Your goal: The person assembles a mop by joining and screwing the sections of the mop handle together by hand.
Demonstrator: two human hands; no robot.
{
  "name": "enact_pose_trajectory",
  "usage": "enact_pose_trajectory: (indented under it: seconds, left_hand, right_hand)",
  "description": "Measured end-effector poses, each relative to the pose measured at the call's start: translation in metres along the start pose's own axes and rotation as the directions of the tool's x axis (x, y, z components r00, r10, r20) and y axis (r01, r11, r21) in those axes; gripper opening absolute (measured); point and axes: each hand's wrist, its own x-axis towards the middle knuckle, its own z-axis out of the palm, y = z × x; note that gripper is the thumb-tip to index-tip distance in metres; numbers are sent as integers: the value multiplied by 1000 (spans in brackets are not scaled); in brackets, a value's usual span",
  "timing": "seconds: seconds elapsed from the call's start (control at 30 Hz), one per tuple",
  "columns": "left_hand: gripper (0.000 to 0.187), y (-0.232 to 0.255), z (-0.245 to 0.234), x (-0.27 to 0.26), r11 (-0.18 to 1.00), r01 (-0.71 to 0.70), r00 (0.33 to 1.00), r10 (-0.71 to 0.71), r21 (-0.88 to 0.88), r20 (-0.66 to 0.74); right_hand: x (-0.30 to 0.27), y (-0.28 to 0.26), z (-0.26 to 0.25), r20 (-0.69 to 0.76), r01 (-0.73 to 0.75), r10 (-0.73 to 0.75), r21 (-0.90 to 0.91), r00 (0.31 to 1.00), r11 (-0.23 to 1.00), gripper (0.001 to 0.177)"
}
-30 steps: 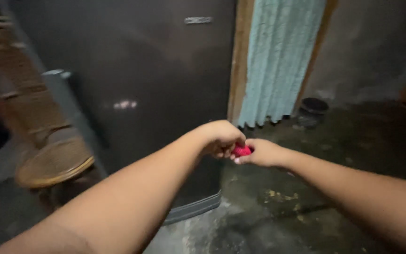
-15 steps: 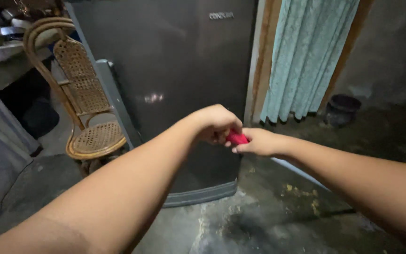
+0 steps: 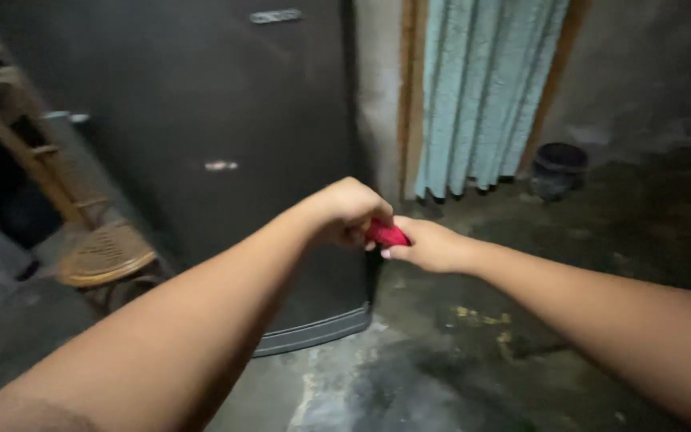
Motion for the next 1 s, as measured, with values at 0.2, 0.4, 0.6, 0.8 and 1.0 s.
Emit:
enact_pose_trajectory:
  seconds: [0.2,0.4,0.6,0.8,1.0]
  left_hand:
    - [19,17,107,63,994,-99,987,104,-50,125]
    - [15,47,205,98,980,-135,970,161,-149,180]
    - [15,74,263,92,978,-198,974,188,70,125]
    - [18,68,269,98,980,-199,964,197,-8,178]
    - [20,44,223,101,965,-259,950,248,33,192]
  right_hand:
    - [-83,72,-29,-59,-163,161,-33,985,986,41]
    - [-158,132,-51,-210,-307,298,-11,931,952,44]
    - [-209,177,-62,-273,-400,396,45,877,916,43]
    - [-224,158,-67,-209,-515,513,52,832,856,53]
    - [-186,114,-62,-161,-522,514,-7,842,853,55]
